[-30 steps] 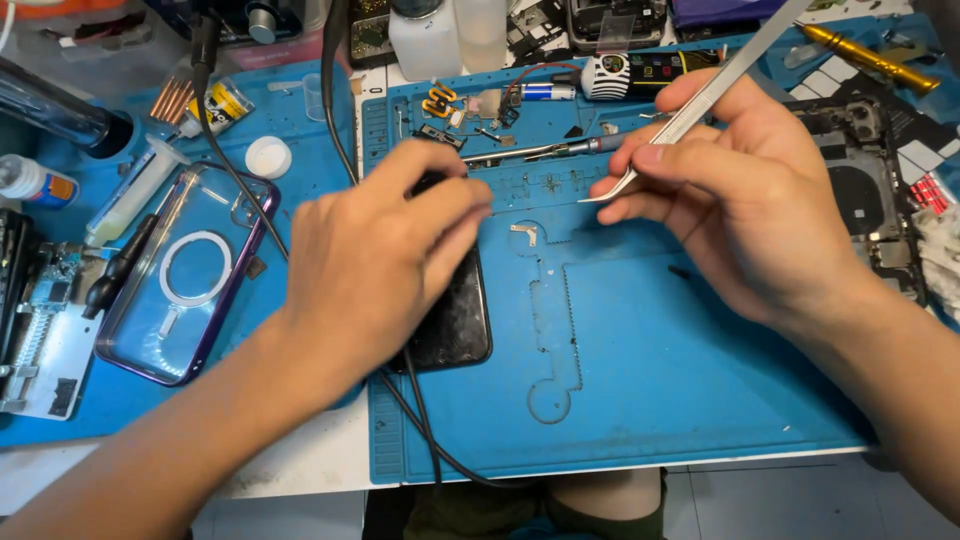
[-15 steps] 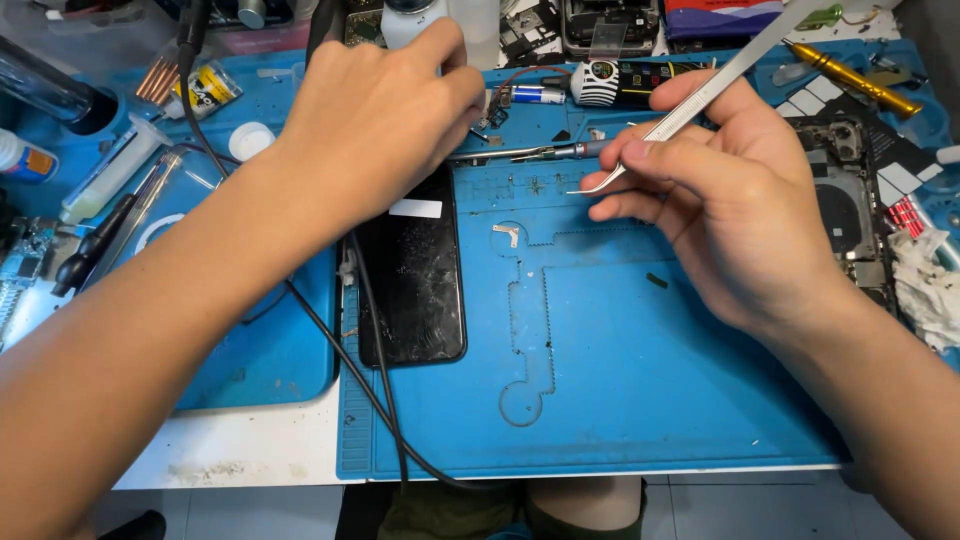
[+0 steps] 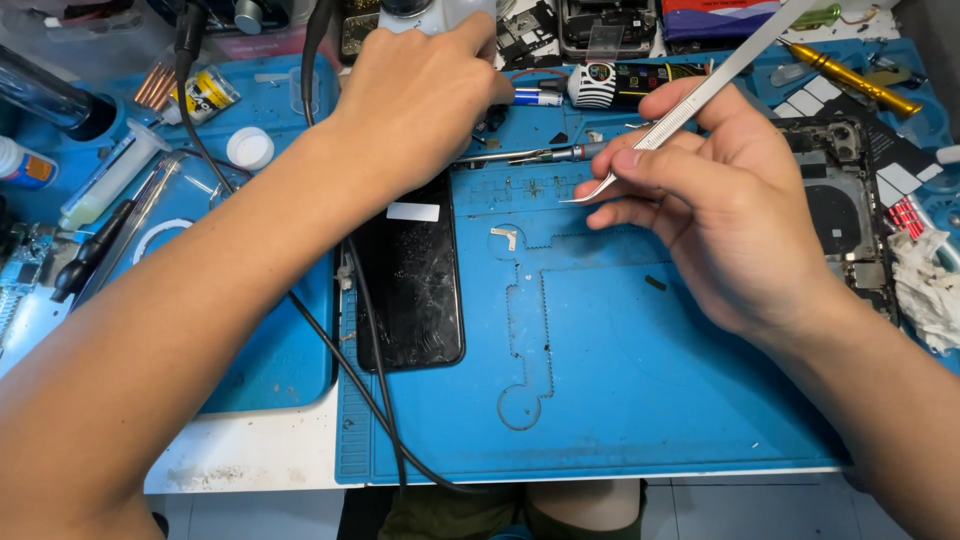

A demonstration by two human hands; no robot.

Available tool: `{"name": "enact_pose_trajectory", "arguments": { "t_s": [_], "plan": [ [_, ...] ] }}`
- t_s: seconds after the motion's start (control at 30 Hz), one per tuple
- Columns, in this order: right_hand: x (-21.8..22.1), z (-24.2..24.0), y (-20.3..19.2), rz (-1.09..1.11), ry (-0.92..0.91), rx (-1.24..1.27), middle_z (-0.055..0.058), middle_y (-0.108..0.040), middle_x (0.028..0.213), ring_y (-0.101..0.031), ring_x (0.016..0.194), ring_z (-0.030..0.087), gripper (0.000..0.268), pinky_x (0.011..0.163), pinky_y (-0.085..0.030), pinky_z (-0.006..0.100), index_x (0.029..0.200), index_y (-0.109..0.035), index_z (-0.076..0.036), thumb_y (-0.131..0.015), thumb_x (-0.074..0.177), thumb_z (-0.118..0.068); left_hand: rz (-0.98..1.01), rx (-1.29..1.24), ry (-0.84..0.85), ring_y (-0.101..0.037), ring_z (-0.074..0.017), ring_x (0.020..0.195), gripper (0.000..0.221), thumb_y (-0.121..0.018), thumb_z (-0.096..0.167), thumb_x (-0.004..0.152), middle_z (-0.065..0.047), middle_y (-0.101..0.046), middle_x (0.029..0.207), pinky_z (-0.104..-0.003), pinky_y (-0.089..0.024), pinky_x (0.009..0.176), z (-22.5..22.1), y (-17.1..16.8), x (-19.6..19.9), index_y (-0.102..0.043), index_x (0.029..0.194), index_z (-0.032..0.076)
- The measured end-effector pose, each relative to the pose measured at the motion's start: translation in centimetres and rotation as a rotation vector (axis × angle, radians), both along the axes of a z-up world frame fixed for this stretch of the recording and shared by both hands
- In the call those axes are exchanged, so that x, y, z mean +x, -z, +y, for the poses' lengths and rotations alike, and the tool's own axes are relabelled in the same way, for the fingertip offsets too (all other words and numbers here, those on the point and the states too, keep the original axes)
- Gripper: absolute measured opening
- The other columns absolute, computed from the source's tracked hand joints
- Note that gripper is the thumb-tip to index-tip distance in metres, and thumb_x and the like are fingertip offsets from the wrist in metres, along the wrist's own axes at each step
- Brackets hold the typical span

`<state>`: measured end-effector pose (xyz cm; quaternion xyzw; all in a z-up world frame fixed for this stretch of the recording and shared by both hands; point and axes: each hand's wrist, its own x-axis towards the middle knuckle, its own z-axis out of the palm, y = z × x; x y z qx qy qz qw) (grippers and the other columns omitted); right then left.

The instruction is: Scraping and cleaning a small electronic circuit board from a mobile phone using tweezers on a repair mat.

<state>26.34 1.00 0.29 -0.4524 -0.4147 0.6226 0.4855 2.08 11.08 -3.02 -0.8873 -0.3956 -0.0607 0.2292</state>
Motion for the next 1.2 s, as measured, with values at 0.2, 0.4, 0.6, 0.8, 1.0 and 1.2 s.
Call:
{"name": "enact_pose_trajectory", "arguments": {
  "t_s": [0.2,0.4,0.6,0.8,1.0,1.2],
  "plan": [
    [0.0,0.0,0.0,-0.008,0.000,0.001,0.016,-0.072,0.091,-0.076,0.080,0.030,0.033,0.065,-0.064,0.034,0.117,-0.050,-0.009,-0.065,0.089,0.000,0.001,0.004,-0.015,-0.065,-0.0403,0.056,0.028,-0.073,0.003,0.076,-0.003,-0.059,0.086,-0.047,-0.041,0.033,-0.5,-0.4,-0.3,-0.080,0.093,0.025],
    [0.0,-0.1,0.0,-0.023,-0.009,0.024,0.014,-0.071,0.089,-0.073,0.075,0.026,0.034,0.063,-0.062,0.033,0.118,-0.049,-0.007,-0.065,0.089,0.001,-0.535,-0.377,0.106,-0.065,-0.0408,0.104,0.045,-0.069,0.002,0.082,-0.018,-0.073,0.114,-0.051,-0.050,0.084,-3.0,-2.4,-0.7,-0.074,0.127,0.005],
    [0.7,-0.4,0.4,0.193,-0.193,0.120,0.011,-0.039,0.065,-0.042,0.055,0.022,0.014,0.058,-0.052,0.040,0.096,-0.040,-0.008,-0.045,0.084,-0.001,-1.405,-1.398,-0.219,-0.066,-0.0135,0.071,0.065,-0.045,-0.008,0.085,-0.016,-0.078,0.108,-0.025,-0.062,0.065,-13.7,-6.2,1.6,-0.059,0.147,0.008],
    [0.8,-2.6,-0.5,-0.197,-0.401,0.217,0.013,-0.072,0.095,-0.071,0.064,0.025,0.033,0.058,-0.066,0.034,0.086,-0.038,-0.012,-0.067,0.088,0.003,-1.593,-1.351,0.030,-0.076,-0.0251,0.096,0.057,-0.054,0.005,0.100,-0.024,-0.074,0.122,-0.031,-0.063,0.084,-18.4,-3.1,1.0,-0.039,0.155,0.005],
    [-0.6,-3.3,0.2,-0.311,-0.441,0.292,0.012,-0.082,0.107,-0.082,0.088,0.017,0.040,0.083,-0.068,0.029,0.082,-0.037,-0.014,-0.075,0.083,-0.002,-1.691,-1.405,0.055,-0.073,-0.0281,0.115,0.060,-0.055,0.002,0.099,-0.027,-0.073,0.121,-0.034,-0.062,0.101,-18.8,-3.1,0.5,-0.035,0.156,0.002],
    [-0.9,-4.1,0.2,-0.374,-0.375,0.272,0.012,-0.084,0.095,-0.089,0.072,0.022,0.043,0.073,-0.075,0.032,0.078,-0.035,-0.015,-0.077,0.080,-0.003,-1.729,-1.454,0.047,-0.068,-0.0196,0.115,0.062,-0.058,0.009,0.098,-0.021,-0.072,0.124,-0.032,-0.056,0.105,-19.3,-2.4,0.7,-0.038,0.157,0.002]
  ]
}}
